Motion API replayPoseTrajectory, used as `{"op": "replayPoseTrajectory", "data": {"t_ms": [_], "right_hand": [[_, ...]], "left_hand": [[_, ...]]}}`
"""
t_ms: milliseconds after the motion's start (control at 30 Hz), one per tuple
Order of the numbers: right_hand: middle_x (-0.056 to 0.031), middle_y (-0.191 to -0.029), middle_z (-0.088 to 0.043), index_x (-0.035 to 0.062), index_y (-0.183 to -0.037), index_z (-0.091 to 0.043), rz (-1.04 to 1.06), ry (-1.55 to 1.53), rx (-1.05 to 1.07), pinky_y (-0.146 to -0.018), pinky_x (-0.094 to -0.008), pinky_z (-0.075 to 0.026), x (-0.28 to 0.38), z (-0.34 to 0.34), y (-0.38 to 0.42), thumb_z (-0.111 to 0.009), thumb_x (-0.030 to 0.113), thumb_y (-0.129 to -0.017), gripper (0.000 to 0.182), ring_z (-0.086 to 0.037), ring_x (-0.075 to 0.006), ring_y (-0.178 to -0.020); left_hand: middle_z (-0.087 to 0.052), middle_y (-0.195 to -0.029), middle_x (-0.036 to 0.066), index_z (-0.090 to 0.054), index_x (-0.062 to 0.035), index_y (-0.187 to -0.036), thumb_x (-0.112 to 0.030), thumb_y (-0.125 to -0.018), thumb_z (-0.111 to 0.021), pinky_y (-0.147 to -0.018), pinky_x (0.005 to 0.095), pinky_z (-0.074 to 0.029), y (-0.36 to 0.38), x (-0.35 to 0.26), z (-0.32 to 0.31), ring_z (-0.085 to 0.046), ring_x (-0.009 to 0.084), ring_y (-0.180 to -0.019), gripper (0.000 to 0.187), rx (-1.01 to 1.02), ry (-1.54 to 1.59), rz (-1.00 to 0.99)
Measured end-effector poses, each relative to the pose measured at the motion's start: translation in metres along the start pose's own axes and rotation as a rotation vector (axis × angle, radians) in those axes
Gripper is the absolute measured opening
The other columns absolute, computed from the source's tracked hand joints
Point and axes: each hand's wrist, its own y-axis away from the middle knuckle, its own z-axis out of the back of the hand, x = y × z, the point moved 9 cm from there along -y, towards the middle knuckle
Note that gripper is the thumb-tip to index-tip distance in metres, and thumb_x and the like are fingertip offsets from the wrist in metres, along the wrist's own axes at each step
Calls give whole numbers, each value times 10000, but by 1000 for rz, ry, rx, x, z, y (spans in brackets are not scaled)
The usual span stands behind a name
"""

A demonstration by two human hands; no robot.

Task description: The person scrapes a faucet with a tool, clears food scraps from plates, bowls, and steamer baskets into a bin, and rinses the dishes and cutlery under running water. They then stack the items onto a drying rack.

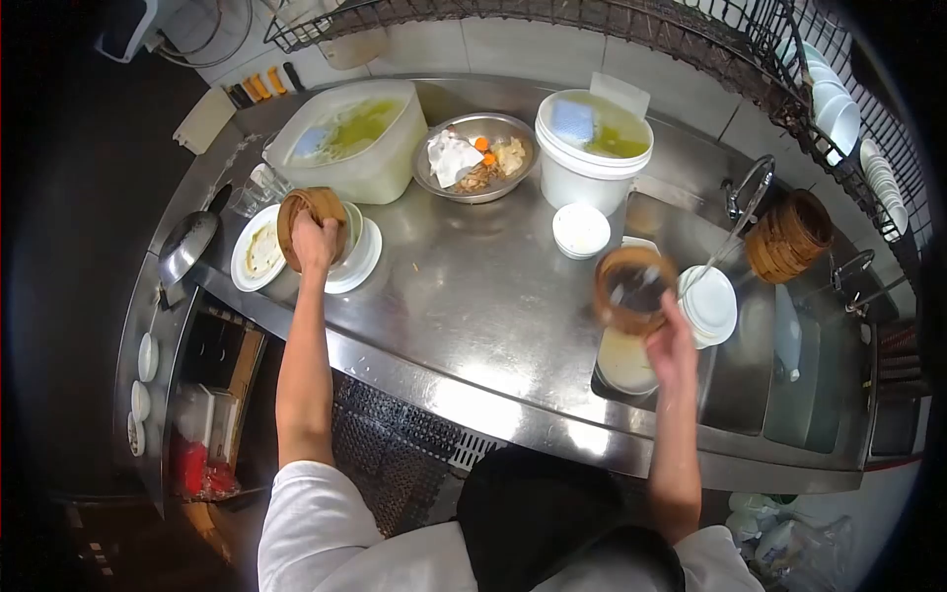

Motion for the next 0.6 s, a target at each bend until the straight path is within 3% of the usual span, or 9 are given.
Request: {"op": "replayPoseTrajectory", "data": {"t_ms": [67, 100, 167, 233, 300, 400, 533, 567, 600], "right_hand": [[-98, -1111, -587, -9, -1158, -506, 339, 159, 22, -932, -318, -431, 52, -50, -17, -715, 86, -789, 434, -574, -219, -1004], [-108, -1105, -582, -13, -1149, -496, 581, 312, 28, -920, -323, -433, 77, -86, -15, -726, 102, -785, 446, -572, -227, -1004], [-145, -1059, -573, -27, -1125, -465, 1193, 730, -157, -873, -350, -438, 107, -143, 0, -758, 144, -761, 498, -569, -266, -963], [-202, -1008, -561, -34, -1079, -456, 1569, 1150, -279, -821, -416, -441, 100, -179, -23, -769, 155, -726, 508, -559, -340, -905], [-256, -976, -541, -27, -1057, -461, 1522, 1552, 103, -786, -468, -427, 87, -220, -89, -768, 141, -687, 509, -531, -416, -879], [-263, -938, -546, -25, -1027, -462, 1529, 1639, 92, -779, -500, -412, 102, -248, -107, -767, 157, -667, 505, -515, -443, -888], [-279, -990, -578, -38, -1020, -456, 1206, 1284, -121, -814, -446, -445, 134, -212, -50, -753, 223, -683, 519, -563, -426, -933], [-263, -1026, -591, -44, -1063, -462, 1041, 1257, -220, -831, -408, -456, 135, -184, -40, -744, 223, -690, 539, -595, -366, -940], [-196, -1023, -601, -37, -1109, -467, 1046, 1089, -160, -827, -384, -457, 135, -150, -38, -741, 220, -687, 566, -592, -291, -924]], "left_hand": [[-621, -925, 272, -582, 44, -953, -176, -749, -609, -792, 458, -470, 6, -10, 20, -600, 421, -877, 301, -17, 37, -39], [-630, -999, 250, -575, 27, -1086, -188, -760, -618, -835, 419, -471, 6, -7, 20, -613, 383, -939, 392, 11, -9, -3], [-629, -910, 227, -574, 28, -1064, -155, -765, -618, -790, 426, -473, 11, -13, 31, -607, 393, -853, 354, -87, 86, -148], [-609, -879, 217, -565, 31, -1039, -137, -771, -614, -756, 426, -464, 23, -35, 40, -586, 390, -809, 319, -55, 120, -217], [-555, -866, 204, -537, 33, -1003, -92, -772, -596, -726, 420, -436, 48, -77, 63, -537, 379, -795, 269, -96, 217, -380], [-519, -917, 223, -513, 42, -1042, -14, -738, -582, -757, 436, -417, 86, -123, 66, -500, 389, -854, 317, 41, 202, -521], [-518, -932, 226, -511, 47, -1085, 20, -710, -584, -761, 452, -416, 157, -169, 50, -488, 400, -847, 384, 224, 292, -629], [-519, -935, 226, -511, 47, -1090, 21, -710, -582, -761, 451, -417, 175, -179, 42, -490, 399, -850, 387, 291, 304, -643], [-518, -934, 221, -514, 46, -1092, 23, -708, -582, -759, 447, -417, 190, -187, 36, -490, 392, -851, 391, 319, 336, -646]]}}
